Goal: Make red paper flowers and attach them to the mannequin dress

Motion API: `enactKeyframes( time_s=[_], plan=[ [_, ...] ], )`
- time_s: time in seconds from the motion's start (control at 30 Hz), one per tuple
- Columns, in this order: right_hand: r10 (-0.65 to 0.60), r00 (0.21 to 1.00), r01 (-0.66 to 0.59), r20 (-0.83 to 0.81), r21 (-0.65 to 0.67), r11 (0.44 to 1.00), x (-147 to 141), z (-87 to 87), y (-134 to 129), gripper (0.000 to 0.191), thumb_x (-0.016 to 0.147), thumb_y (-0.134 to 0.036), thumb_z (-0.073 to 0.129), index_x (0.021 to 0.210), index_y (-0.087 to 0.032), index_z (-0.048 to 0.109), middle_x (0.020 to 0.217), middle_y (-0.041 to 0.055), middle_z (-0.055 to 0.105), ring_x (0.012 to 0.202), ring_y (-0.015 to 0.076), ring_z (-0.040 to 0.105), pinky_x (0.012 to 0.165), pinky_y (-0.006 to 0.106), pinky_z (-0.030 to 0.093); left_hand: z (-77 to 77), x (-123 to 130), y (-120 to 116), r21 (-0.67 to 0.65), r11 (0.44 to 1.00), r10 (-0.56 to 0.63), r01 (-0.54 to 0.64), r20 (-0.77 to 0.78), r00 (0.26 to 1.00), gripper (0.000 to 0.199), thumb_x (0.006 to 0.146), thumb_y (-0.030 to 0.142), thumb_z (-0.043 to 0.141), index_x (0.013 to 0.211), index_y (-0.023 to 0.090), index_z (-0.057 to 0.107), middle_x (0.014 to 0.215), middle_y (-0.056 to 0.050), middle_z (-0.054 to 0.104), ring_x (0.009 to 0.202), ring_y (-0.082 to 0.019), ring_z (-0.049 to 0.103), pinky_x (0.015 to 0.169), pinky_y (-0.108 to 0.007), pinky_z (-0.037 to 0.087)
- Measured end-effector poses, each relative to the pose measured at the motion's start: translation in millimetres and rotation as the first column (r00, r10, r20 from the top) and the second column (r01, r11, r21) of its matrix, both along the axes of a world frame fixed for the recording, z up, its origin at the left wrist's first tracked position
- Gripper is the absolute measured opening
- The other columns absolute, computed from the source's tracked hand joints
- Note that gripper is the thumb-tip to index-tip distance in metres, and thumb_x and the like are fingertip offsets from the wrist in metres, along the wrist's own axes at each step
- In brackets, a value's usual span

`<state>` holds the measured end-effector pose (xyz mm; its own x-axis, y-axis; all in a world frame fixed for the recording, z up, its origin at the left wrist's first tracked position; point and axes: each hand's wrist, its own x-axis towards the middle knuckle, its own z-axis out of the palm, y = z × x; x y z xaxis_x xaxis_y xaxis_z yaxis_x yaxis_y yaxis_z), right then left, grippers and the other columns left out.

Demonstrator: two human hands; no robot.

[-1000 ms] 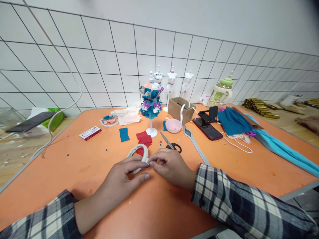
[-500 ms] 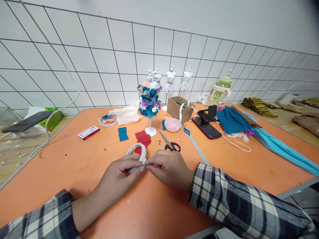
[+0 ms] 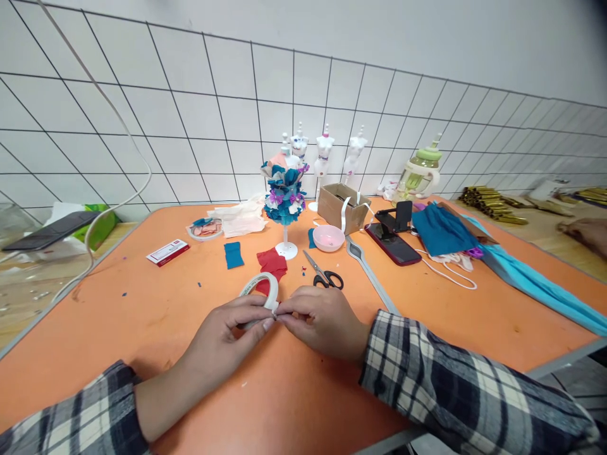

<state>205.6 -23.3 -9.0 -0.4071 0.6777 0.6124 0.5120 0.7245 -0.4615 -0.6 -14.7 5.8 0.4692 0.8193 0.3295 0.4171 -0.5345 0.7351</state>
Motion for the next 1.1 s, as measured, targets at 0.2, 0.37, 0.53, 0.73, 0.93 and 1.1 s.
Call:
enactKeyframes(
  time_s=[0.2,0.37,0.53,0.73,0.93,1.1],
  plan=[
    [-0.015,0.999,0.012,0.04,0.072,0.997,-1.2,1.4,-2.9,0.015,0.092,-0.025,0.06,0.092,-0.019,0.074,0.082,0.001,0.074,0.071,0.0108,0.066,0.062,0.022,0.045,-1.1,0.5,-0.2,-0.042,0.999,0.029,-0.027,0.027,0.999,0.019,0.084,0.028,0.062,0.082,0.026,0.081,0.095,-0.004,0.077,0.087,-0.019,0.072,0.08,-0.026,0.057],
    [-0.04,0.992,0.023,0.122,0.14,0.99,-1.5,3.1,-5.9,0.019,0.095,-0.027,0.056,0.093,-0.021,0.074,0.084,-0.0002,0.075,0.075,0.0111,0.069,0.062,0.023,0.044,0.9,-1.3,-1.1,-0.036,0.999,0.034,-0.034,-0.005,0.999,0.019,0.083,0.028,0.062,0.08,0.024,0.08,0.095,-0.005,0.077,0.086,-0.02,0.072,0.079,-0.028,0.057],
    [-0.065,0.984,0.039,0.169,0.154,0.987,0.1,2.4,-6.5,0.022,0.097,-0.03,0.054,0.096,-0.021,0.074,0.086,0.0002,0.075,0.075,0.0112,0.069,0.061,0.024,0.043,4.9,-0.1,-2.1,-0.02,1.0,-0.009,0.009,-0.012,1.0,0.021,0.085,0.029,0.059,0.08,0.025,0.08,0.093,-0.004,0.076,0.085,-0.019,0.071,0.078,-0.027,0.057],
    [-0.054,0.987,0.029,0.153,0.158,0.987,-0.5,1.2,-6.8,0.021,0.097,-0.03,0.055,0.095,-0.022,0.074,0.086,-0.0011,0.076,0.076,0.0108,0.069,0.061,0.024,0.044,3.4,0.9,-2.0,0.014,1.0,0.025,-0.025,-0.033,0.999,0.021,0.084,0.025,0.058,0.077,0.024,0.079,0.089,-0.004,0.075,0.081,-0.018,0.071,0.074,-0.025,0.056],
    [-0.062,0.994,0.05,0.094,0.121,0.991,-1.7,0.9,-6.1,0.018,0.095,-0.026,0.057,0.095,-0.021,0.074,0.086,0.0004,0.076,0.076,0.0112,0.069,0.064,0.022,0.045,3.4,3.6,-1.3,0.025,0.999,0.022,-0.021,-0.035,0.999,0.022,0.085,0.024,0.057,0.079,0.025,0.078,0.09,-0.003,0.075,0.081,-0.017,0.071,0.072,-0.023,0.056],
    [-0.07,0.997,0.068,0.041,0.054,0.996,-4.1,0.7,-6.9,0.013,0.088,-0.024,0.062,0.087,-0.02,0.074,0.077,0.0004,0.072,0.066,0.0108,0.065,0.059,0.022,0.042,2.8,3.7,-1.3,0.041,0.999,0.018,-0.017,-0.044,0.999,0.022,0.084,0.024,0.057,0.079,0.024,0.078,0.091,-0.003,0.076,0.082,-0.016,0.071,0.071,-0.022,0.055]
  ],
)
